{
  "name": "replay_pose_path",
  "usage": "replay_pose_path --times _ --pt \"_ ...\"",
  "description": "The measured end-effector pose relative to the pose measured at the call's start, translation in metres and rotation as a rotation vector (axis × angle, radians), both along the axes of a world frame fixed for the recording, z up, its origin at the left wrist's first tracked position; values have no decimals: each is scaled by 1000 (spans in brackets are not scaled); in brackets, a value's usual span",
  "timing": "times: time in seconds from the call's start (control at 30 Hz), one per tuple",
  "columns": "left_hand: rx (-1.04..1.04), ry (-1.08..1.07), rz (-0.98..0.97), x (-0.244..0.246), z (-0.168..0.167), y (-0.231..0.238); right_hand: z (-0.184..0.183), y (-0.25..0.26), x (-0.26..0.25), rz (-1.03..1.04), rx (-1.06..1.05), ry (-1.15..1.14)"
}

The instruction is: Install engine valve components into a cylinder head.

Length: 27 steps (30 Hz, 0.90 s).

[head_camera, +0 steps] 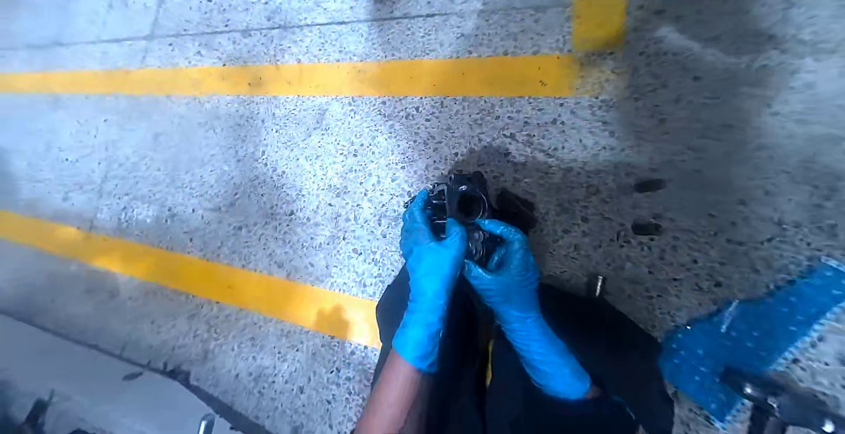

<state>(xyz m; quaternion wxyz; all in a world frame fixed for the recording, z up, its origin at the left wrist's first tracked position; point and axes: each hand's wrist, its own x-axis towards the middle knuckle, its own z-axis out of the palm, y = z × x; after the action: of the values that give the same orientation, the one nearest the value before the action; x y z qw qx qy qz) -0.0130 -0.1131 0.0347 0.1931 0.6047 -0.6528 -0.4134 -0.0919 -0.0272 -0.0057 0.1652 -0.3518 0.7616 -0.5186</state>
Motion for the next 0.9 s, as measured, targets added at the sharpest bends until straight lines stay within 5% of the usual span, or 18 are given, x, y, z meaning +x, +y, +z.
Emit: replay_pose_path --times 0.43,0.63,0.9 --pt "52 66 -60 9 4 26 -4 31 13 11 -138 -196" --pt "94 117 -43 35 0 25 4 31 11 179 -40 -153" --pt "218 443 101 73 -5 -15 15 -13 47 261 14 46"
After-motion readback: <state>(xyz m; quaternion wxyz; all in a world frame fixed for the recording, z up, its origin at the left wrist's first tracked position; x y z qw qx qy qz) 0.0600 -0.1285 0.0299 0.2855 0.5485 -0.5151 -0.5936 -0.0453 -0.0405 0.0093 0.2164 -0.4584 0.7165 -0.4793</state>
